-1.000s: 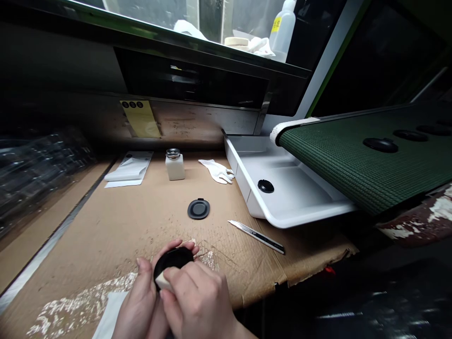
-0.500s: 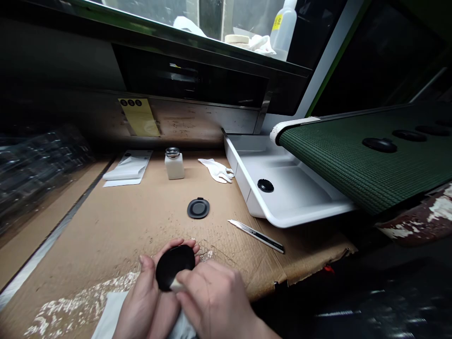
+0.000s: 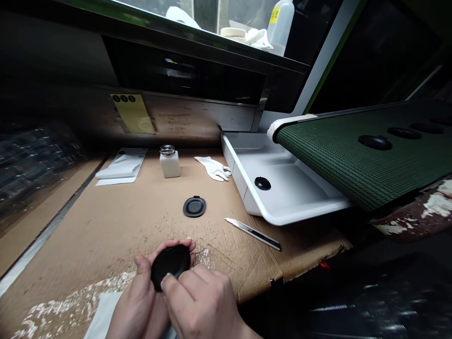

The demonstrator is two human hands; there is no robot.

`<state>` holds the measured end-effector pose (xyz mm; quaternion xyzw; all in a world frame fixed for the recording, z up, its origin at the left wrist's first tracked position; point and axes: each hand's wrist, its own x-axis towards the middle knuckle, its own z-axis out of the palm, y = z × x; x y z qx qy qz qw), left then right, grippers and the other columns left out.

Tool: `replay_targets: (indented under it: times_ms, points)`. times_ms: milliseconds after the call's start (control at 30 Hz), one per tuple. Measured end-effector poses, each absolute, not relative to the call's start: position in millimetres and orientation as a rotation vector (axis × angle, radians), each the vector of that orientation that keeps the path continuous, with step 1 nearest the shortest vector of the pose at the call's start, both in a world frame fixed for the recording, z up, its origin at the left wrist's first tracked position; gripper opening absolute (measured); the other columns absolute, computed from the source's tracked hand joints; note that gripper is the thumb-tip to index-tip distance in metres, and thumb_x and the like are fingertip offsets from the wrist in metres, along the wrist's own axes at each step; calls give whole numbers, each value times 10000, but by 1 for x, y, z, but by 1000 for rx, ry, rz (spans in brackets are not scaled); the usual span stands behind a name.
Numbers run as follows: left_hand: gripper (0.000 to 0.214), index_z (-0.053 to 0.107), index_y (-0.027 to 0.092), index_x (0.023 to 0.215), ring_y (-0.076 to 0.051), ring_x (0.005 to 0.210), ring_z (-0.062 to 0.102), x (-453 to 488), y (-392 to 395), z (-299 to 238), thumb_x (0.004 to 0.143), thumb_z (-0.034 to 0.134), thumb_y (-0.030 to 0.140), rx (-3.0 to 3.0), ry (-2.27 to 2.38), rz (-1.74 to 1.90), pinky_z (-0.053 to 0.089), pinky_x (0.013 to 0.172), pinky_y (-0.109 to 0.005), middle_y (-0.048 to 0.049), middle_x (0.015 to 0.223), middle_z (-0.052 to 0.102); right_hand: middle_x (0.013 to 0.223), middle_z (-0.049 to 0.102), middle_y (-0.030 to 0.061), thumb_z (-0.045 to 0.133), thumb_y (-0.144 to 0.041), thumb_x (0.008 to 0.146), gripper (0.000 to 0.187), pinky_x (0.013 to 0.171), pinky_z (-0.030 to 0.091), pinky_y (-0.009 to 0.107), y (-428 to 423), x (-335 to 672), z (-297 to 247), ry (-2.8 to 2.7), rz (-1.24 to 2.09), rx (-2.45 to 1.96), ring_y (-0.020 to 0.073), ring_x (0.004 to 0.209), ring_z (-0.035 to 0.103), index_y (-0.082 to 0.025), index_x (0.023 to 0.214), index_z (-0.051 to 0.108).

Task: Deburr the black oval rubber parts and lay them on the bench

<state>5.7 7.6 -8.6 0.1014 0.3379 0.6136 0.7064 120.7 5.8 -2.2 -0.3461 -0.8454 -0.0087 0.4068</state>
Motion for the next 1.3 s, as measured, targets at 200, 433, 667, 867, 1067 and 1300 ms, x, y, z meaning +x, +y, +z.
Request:
replay_targets:
  times_ms: [200,433,667,867,1067,1300]
  points:
    - [431,631,164,976,-237,1153,499,7,8,-9,835,405,503,223,680,1371,299,1048,-359,-113,1084,648,610,575,19,488,-131,841,167,475,325,270,7,127,4,-2172,-148,-996,146,550,474,-132,925,632]
    - [413,625,169,985,-238,1147,506,5,8,-6,837,415,492,173,674,1346,310,1043,-363,-105,1088,649,599,570,15,465,-141,852,186,488,330,269,9,128,5,-2209,-103,-978,143,551,471,-142,920,638]
    - [387,608,143,1035,-240,1134,524,5,12,-3,856,427,434,99,699,1347,340,1028,-359,-123,1079,663,801,662,35,529,-118,840,248,615,383,288,28,162,25,-2132,-214,-1057,155,677,491,-175,1070,605]
    - [433,619,148,1025,-258,1113,538,4,11,-2,844,414,484,92,648,1303,359,1004,-425,-133,1067,665,753,651,23,444,-202,883,223,596,348,315,21,149,17,-2337,-145,-900,165,676,471,-182,997,634]
    - [391,643,152,970,-252,1125,527,6,13,-5,836,450,464,151,653,1340,349,1017,-408,-107,1039,671,756,653,9,446,-200,871,210,581,316,325,36,140,22,-2344,-337,-932,155,642,441,-197,938,645]
    - [348,611,89,1018,-278,1085,565,4,12,4,883,409,338,132,751,1343,416,967,-426,-203,1097,645,876,675,36,504,-119,850,237,666,416,301,57,177,16,-2110,-325,-1055,157,735,498,-180,1049,618]
